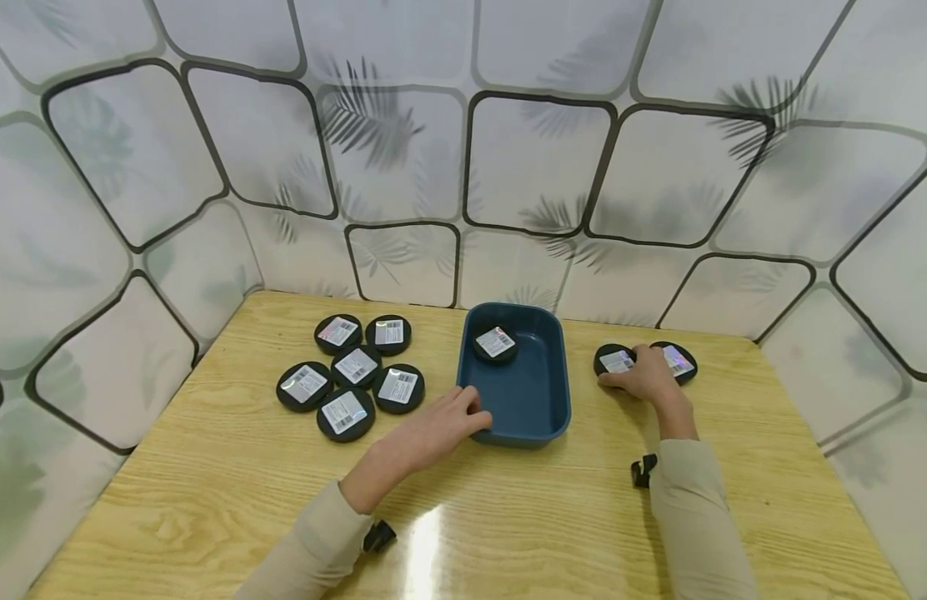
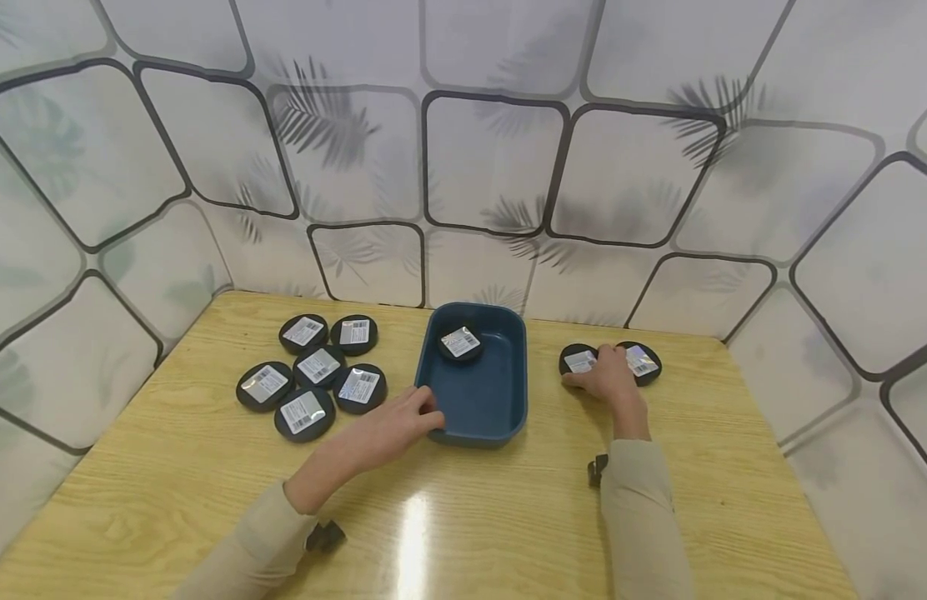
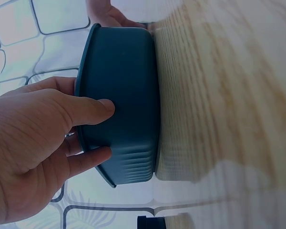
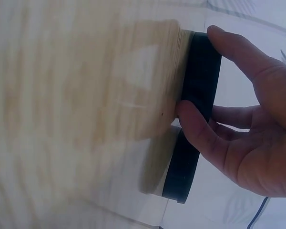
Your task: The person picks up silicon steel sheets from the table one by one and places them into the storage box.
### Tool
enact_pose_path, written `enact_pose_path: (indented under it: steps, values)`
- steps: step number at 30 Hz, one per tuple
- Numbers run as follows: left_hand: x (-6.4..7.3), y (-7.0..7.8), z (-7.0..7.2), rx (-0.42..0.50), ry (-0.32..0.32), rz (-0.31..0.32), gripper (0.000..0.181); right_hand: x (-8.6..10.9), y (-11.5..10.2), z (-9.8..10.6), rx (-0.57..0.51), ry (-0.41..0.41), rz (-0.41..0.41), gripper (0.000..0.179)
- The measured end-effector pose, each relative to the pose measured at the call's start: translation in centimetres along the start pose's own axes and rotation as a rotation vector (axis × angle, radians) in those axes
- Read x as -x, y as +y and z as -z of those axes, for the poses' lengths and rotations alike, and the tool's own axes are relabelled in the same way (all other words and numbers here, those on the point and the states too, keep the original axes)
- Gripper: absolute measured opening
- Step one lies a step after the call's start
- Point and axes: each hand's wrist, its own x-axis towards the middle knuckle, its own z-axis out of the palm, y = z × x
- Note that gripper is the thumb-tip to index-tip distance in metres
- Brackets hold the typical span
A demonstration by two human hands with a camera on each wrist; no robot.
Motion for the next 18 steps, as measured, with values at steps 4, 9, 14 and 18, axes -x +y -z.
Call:
enact_pose_path:
  steps: [4,9,14,18]
  values:
    - [0.0,0.0,-0.1,0.001,-0.001,-0.002,0.023,0.3,-0.1,0.0,-0.004,-0.022,-0.016,0.097]
    - [0.0,0.0,-0.1,-0.008,0.007,-0.011,0.022,0.7,-0.4,0.2,-0.002,-0.059,-0.036,0.098]
    - [0.1,0.0,0.1,-0.01,0.023,-0.021,0.021,1.3,-0.7,0.3,-0.012,-0.07,-0.05,0.1]
    - [0.0,0.0,0.0,-0.008,0.028,-0.028,0.02,2.0,-0.9,0.2,-0.025,-0.062,-0.051,0.096]
